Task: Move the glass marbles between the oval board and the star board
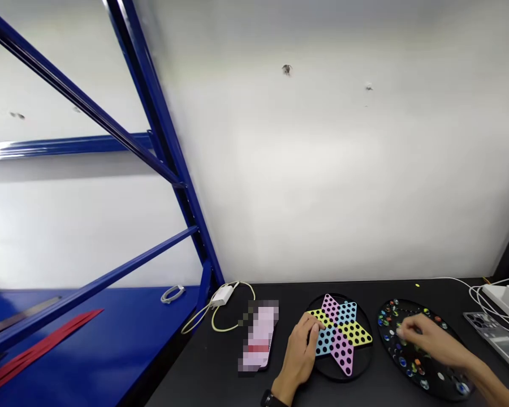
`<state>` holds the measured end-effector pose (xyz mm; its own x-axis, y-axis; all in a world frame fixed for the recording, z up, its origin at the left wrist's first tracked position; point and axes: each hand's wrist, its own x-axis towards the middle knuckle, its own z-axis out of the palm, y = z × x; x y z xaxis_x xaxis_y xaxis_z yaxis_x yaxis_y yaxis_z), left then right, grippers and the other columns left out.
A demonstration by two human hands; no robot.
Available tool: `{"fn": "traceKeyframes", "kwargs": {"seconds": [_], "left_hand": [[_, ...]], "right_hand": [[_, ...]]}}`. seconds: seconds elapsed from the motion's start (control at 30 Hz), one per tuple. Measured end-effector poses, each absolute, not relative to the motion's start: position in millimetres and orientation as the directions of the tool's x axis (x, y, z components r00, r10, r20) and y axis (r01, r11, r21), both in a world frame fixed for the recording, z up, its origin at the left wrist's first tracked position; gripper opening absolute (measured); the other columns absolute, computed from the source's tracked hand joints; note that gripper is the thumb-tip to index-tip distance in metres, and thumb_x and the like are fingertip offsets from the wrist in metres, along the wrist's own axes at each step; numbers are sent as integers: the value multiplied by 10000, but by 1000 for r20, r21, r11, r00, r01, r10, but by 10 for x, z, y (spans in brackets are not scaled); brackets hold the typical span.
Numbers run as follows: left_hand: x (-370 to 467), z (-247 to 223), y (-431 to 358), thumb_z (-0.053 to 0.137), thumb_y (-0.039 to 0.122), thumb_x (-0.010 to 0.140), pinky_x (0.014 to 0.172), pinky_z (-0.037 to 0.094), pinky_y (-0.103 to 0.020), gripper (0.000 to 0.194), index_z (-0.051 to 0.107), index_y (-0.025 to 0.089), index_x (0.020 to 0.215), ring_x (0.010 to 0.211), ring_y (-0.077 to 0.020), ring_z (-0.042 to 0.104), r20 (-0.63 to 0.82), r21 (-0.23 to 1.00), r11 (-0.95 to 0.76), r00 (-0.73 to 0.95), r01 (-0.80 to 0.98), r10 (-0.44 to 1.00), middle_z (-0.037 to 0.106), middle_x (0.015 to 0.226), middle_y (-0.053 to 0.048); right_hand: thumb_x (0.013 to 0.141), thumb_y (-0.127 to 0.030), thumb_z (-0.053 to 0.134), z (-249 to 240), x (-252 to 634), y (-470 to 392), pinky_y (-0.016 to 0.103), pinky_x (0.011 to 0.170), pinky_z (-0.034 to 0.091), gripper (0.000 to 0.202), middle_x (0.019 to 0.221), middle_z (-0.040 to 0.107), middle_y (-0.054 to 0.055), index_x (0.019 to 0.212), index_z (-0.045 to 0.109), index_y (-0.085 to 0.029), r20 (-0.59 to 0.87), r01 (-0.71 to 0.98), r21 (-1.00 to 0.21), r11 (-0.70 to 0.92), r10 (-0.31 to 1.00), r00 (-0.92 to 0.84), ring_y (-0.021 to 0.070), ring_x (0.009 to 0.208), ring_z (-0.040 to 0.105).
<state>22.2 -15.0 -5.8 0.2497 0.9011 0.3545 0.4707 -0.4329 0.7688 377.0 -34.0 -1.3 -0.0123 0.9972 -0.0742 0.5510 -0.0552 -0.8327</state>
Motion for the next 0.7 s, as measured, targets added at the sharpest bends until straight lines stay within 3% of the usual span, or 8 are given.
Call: {"fn": "traceKeyframes", "kwargs": {"seconds": [0.07,0.13,0.23,0.3,0.37,0.5,0.6,0.7], "left_hand": [[224,-52,-151,294,493,1068,840,501,-330,473,656,240,898,898,-213,635,357,768,-433,246,471,901,669,987,-52],[225,-48,-147,290,494,1068,847,498,-331,475,653,239,898,900,-214,633,355,769,-432,246,471,902,667,984,-53],[223,-51,-141,282,497,1067,844,495,-328,475,644,239,901,905,-216,630,355,770,-434,251,468,901,661,974,-51],[221,-55,-139,278,500,1068,844,494,-324,474,641,241,905,906,-216,628,356,769,-436,253,467,900,660,971,-52],[219,-57,-140,273,496,1069,844,492,-323,474,637,241,903,901,-215,625,356,771,-436,252,465,900,655,967,-52],[219,-52,-148,283,485,1068,845,484,-328,465,635,239,892,898,-215,626,356,775,-437,255,456,899,651,970,-51],[214,-63,-144,297,476,1068,848,486,-331,451,644,241,900,902,-214,629,356,777,-438,258,452,898,656,980,-50],[206,-88,-134,296,476,1069,853,490,-330,450,647,243,909,904,-213,631,360,777,-439,253,452,898,658,985,-50]], "right_hand": [[799,-624,634,81,3774,-269,234,447,230,448,535,354,-74,651,475,-232,-172,242,-957,-160,985,-27,91,478,267],[804,-614,620,139,3759,-182,229,411,147,428,559,357,-76,674,476,-232,-228,-47,-972,-229,973,-31,75,458,189],[801,-567,585,108,3698,-14,232,401,135,351,677,472,-43,740,524,-227,-222,-203,-955,-216,975,6,70,454,222],[818,-586,545,21,3654,111,236,418,147,369,645,443,-52,723,502,-233,-192,-41,-981,-190,978,76,78,453,238],[843,-596,519,-86,3624,223,243,460,218,410,577,381,-62,655,444,-240,-83,283,-952,-116,989,125,99,474,299],[875,-466,524,-266,3603,323,283,609,346,305,625,530,-8,674,487,-240,49,804,-594,-18,997,59,188,644,535],[843,-369,574,-309,3582,318,296,647,369,164,739,615,26,747,554,-237,19,890,-455,-14,999,26,223,737,600],[836,-419,590,-248,3547,321,280,599,378,257,654,557,-1,678,514,-231,-2,805,-593,-23,1000,27,184,638,553]]}}
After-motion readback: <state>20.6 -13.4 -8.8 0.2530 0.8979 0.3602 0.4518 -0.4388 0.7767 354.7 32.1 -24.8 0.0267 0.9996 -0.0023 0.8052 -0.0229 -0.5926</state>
